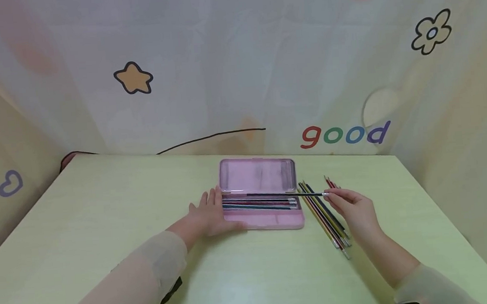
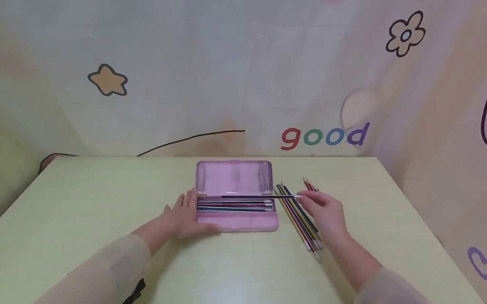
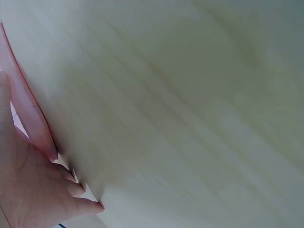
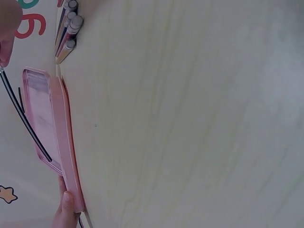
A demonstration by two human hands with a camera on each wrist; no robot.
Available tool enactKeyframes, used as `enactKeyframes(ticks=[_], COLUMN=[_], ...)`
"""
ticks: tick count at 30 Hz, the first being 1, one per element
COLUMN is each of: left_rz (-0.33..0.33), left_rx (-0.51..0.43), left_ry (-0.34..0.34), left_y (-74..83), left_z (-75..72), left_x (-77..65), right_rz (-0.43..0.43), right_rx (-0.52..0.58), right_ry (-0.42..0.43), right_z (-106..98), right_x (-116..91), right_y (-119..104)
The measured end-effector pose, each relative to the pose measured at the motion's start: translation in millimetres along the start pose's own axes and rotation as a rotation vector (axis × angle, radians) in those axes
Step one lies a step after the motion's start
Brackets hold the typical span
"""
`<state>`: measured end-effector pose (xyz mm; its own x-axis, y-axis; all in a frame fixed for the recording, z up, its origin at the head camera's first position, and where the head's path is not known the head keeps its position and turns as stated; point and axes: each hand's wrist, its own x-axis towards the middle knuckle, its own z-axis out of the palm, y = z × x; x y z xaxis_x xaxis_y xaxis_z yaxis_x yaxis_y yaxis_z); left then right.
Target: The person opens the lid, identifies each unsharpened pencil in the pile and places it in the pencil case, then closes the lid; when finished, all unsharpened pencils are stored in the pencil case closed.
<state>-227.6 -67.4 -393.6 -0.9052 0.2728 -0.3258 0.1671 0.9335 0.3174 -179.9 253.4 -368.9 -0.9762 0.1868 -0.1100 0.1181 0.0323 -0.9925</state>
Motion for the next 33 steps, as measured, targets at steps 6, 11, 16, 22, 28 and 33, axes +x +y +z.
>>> enactKeyframes(ticks=[6, 11, 16, 22, 28, 33], left_rz=[0.0, 0.0, 0.001, 0.013, 0.009, 0.008], left_rx=[0.001, 0.01, 0.023, 0.016, 0.011, 0.008], left_ry=[0.004, 0.002, 0.013, 0.001, 0.003, -0.004], left_y=[0.6, 1.0, 0.4, 0.1, -1.0, 0.5], left_z=[2.7, 3.8, 2.2, -0.9, -0.5, -1.3], left_x=[-1.0, -1.2, -0.2, -0.7, -0.5, -1.8], right_rz=[0.03, 0.045, 0.051, 0.054, 0.037, 0.034], right_rx=[-0.032, -0.004, 0.002, -0.035, -0.12, -0.139], right_ry=[-0.007, -0.015, -0.016, -0.01, -0.035, -0.027], right_z=[9, 15, 19, 23, 32, 37], right_x=[6, 10, 15, 23, 29, 32], right_y=[0, -1, 0, 2, 6, 7])
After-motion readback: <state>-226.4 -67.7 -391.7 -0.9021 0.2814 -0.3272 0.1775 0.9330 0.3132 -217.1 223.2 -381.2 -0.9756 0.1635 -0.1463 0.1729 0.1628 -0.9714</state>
